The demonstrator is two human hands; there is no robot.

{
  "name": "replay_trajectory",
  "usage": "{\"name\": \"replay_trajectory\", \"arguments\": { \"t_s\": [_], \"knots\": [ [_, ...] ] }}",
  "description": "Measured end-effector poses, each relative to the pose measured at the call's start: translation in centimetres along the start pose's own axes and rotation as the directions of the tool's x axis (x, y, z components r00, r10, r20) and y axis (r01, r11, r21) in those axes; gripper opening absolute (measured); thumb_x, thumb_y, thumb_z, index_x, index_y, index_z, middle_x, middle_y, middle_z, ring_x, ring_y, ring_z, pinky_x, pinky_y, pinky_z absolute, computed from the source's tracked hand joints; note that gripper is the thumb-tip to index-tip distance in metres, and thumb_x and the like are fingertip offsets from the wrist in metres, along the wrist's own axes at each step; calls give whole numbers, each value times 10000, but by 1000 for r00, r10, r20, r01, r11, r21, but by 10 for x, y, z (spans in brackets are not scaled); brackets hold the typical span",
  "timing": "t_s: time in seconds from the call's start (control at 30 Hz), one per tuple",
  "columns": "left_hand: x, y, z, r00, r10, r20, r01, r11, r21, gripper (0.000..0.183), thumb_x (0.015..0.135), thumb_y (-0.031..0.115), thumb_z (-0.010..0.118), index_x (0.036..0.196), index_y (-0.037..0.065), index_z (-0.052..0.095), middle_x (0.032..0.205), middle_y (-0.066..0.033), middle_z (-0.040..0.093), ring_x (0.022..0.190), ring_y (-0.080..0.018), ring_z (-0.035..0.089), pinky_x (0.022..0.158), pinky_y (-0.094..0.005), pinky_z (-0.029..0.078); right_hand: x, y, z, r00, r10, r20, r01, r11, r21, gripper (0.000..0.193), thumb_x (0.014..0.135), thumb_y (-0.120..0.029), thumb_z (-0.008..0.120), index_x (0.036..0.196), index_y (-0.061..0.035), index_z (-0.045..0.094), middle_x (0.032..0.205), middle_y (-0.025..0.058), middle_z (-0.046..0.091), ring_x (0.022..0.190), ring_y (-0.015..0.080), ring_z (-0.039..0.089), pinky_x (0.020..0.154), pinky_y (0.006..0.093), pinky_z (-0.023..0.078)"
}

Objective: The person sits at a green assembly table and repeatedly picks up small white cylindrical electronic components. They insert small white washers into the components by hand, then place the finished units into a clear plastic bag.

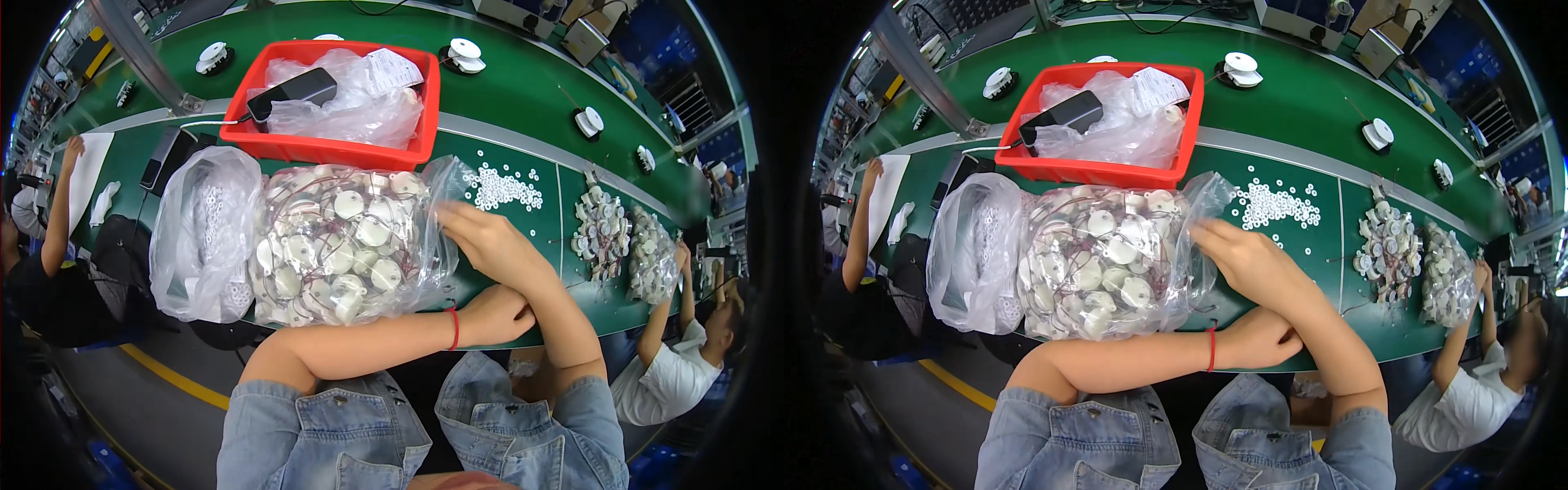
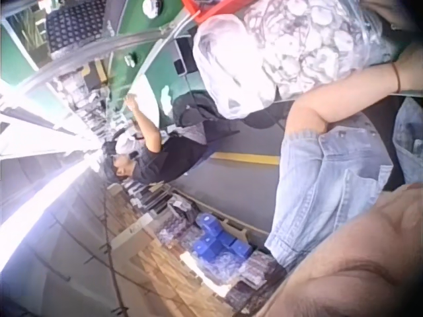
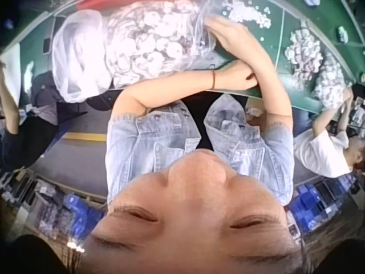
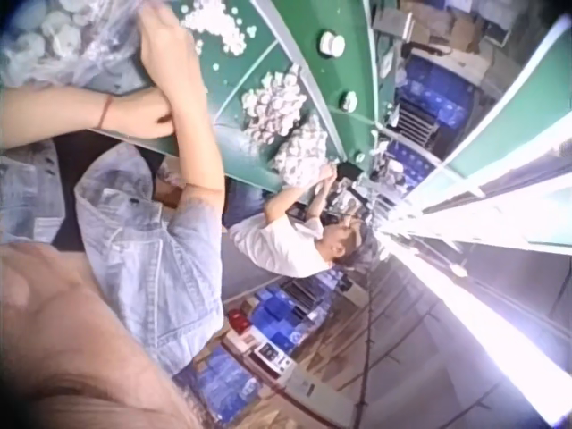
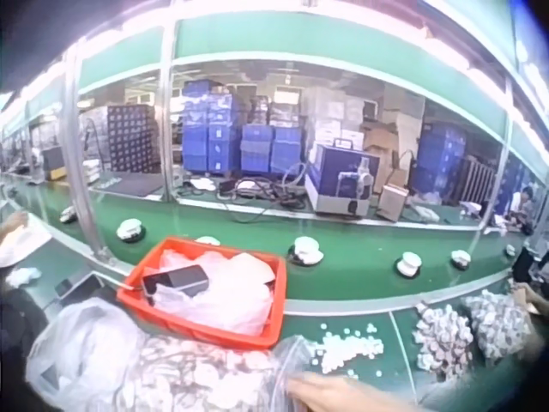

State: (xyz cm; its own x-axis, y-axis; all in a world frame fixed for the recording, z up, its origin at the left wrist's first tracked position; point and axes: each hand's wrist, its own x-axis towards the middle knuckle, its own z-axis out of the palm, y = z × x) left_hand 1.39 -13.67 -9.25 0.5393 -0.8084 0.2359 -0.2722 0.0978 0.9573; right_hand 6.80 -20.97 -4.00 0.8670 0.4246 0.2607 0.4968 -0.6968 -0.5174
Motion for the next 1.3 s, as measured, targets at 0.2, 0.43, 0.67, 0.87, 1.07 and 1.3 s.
{"name": "replay_trajectory", "arguments": {
  "t_s": [0.2,0.43,0.67,0.87,1.07,1.3],
  "knots": [
    [8,-22,8,970,-76,-231,24,976,-217,141,904,62,524,885,-61,590,691,-137,630,596,-220,615,567,-358,488,37,21,4,990,117,76,-88,945,-314,329,824,-196,686,1123,-78,615,1044,144,609,804,360,644,656,432,538],
    [7,-19,6,956,-238,-173,165,920,-355,228,983,109,455,907,-73,570,692,-93,628,583,-154,614,534,-306,496,47,22,12,974,162,157,-121,962,-243,356,782,-219,699,1095,-87,593,1091,139,586,833,355,646,696,455,528],
    [6,-15,6,969,-128,-210,70,963,-261,183,932,79,494,870,-73,577,665,-121,618,583,-199,618,543,-350,483,34,23,10,987,157,38,-153,984,-91,219,812,-176,675,985,-54,617,990,124,561,791,318,613,681,407,493],
    [2,-8,2,990,-103,-97,86,982,-167,148,839,93,573,844,-55,587,664,-171,602,612,-296,614,600,-408,471,16,17,-11,967,243,73,-247,967,59,213,827,-158,685,1019,-72,656,1006,126,522,826,307,605,715,404,491],
    [5,-23,7,978,-45,-202,12,987,-163,168,920,60,506,864,-71,597,671,-141,629,625,-231,636,579,-378,491,32,15,7,998,65,22,-57,962,-267,449,771,-130,716,1199,-99,584,1078,134,509,920,334,593,791,422,497],
    [6,-25,9,968,-151,-202,95,960,-263,189,943,67,479,899,-67,606,714,-127,652,651,-202,650,603,-340,522,33,22,7,979,194,55,-179,963,-200,387,719,-179,762,1043,-37,606,1077,156,493,955,345,576,798,415,488]
  ]
}}
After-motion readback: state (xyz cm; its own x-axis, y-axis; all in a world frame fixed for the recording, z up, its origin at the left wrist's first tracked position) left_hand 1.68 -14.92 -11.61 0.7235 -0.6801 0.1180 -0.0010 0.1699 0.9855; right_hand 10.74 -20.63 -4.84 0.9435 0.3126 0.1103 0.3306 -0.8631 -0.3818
